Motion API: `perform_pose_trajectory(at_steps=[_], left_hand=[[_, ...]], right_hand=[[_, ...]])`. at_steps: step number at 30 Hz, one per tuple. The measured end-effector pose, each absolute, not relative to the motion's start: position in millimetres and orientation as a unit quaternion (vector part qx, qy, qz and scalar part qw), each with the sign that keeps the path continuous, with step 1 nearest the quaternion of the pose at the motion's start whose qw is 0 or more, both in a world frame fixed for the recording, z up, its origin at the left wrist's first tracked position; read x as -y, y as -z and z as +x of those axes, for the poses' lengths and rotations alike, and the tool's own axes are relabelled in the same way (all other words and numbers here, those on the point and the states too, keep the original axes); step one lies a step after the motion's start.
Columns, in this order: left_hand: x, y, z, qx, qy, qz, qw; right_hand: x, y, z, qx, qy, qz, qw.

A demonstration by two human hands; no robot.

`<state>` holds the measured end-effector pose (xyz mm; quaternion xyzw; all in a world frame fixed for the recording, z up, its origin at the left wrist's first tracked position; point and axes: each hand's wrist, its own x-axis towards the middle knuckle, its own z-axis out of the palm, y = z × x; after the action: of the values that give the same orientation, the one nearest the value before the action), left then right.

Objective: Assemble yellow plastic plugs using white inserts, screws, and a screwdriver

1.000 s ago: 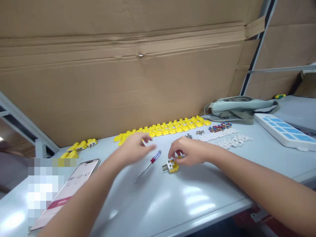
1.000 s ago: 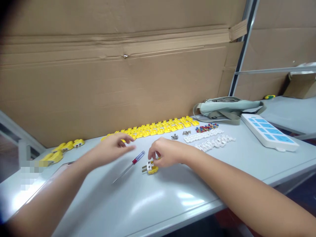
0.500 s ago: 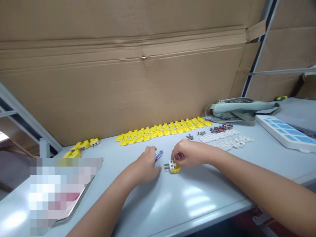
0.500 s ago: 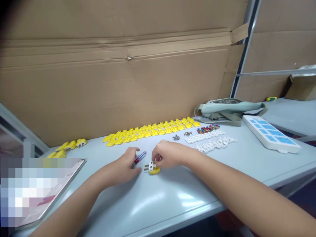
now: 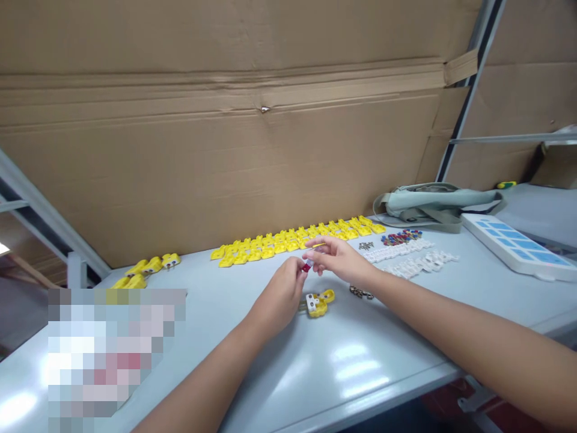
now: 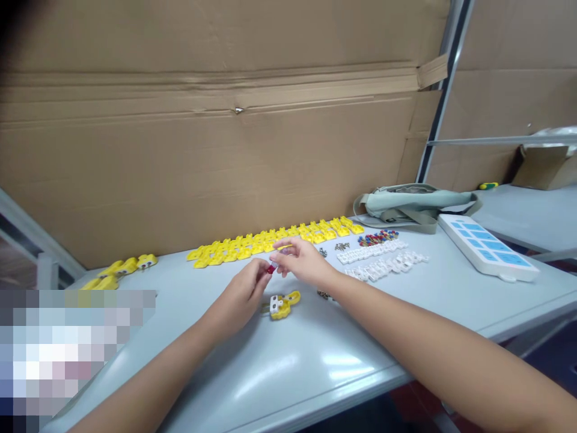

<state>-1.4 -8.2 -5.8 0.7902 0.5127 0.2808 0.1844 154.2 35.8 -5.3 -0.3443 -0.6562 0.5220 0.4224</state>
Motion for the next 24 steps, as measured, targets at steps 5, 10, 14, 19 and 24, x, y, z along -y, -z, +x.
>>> perform_pose_trajectory(at_steps=[5, 10, 14, 19, 24], left_hand=[[17, 1, -1, -0.508, -0.341, 0.766, 0.199], [21, 1, -7, -0.494, -0.228, 0.798, 0.260], [23, 3, -3, -0.461, -0.176, 0.835, 0.242], [20, 5, -2, -0.461, -0.183, 0.830, 0.254], [19, 4, -2, -0.469, -0.181, 0.823, 0.263]], right_hand=[[-39, -6, 164, 0.660, -0.451, -0.289, 0.527], [-45, -8, 178, 0.663, -0.369, -0.272, 0.591], [-42, -2, 175, 0.729, -0.348, -0.235, 0.540], [-35, 2, 170, 0.764, -0.305, -0.245, 0.513], [-33, 1, 169, 0.764, -0.274, -0.247, 0.530]])
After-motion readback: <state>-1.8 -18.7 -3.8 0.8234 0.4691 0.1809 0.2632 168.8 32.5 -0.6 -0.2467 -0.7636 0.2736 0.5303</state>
